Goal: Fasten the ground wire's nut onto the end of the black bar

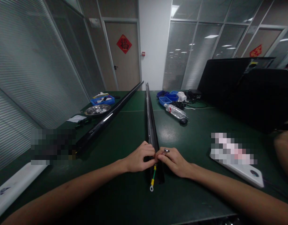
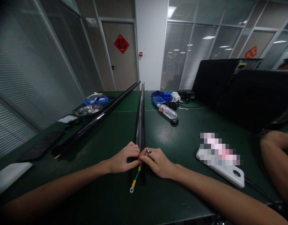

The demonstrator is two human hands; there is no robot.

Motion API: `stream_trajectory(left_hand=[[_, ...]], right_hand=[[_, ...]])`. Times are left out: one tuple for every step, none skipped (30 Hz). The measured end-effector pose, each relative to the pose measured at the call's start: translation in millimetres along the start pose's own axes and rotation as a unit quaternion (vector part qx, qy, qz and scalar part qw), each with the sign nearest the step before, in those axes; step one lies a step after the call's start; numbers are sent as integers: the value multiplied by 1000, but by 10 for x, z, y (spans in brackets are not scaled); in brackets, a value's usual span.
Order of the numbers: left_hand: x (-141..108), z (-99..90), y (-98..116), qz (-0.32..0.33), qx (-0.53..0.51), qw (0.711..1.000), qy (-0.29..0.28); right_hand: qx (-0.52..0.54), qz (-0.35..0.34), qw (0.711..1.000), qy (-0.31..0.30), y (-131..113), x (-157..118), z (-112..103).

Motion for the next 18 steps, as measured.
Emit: stream_trajectory(left_hand=[[1,3,-7,-2,-2,1000,-1],[1,8,-16,-4,-5,1000,-4],[2,12,-26,-7,-8,1000,-6],[2,17,-37,-8,-11,1000,-8],[2,20,-48,-10,-14,1000,-8],[3,23,-57,-12,-15,1000,-8],[5,25,-64,-13,-16,1000,-8],[7,25,-69,-15,-16,1000,-7],[10,24,-71,-17,-15,1000,-7],[13,23,-70,-19,-14,1000,-7],[17,20,-67,-21,-13,1000,-5],[20,17,-62,-23,-12,1000,-1],[23,13,-57,-25,-11,1000,4],[26,11,-52,-27,-12,1000,8],[27,9,-47,-29,-15,999,13],[28,9,-44,-31,-18,999,17],[28,9,-41,-34,-21,999,19],[27,10,-39,-37,-23,999,21]], right_hand=[[6,2,1000,2,-3,2,-3],[13,7,1000,5,-6,7,-7],[21,13,1000,6,-8,13,-11],[32,22,999,7,-5,20,-15],[46,32,998,7,3,28,-19],[66,40,997,8,19,36,-25],[94,48,994,6,42,43,-28],[131,54,990,5,75,47,-32],[177,58,982,1,115,50,-35],[235,67,970,-11,165,51,-32],[294,83,952,-24,222,48,-29],[348,93,932,-34,272,45,-32],[396,99,912,-35,319,40,-48],[435,107,893,-33,363,35,-68],[470,113,875,-32,398,30,-89],[494,122,860,-38,426,26,-104],[511,128,849,-43,447,23,-118],[524,133,840,-46,466,21,-131]])
Point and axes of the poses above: each hand's wrist, its own x-axis towards the middle knuckle, its own z-axis out of the palm, y = z × x, the point moved 4 cm from there along x, towards the middle knuckle, and after that the axes turned 10 degrees about -y, right-handed, at the moved point
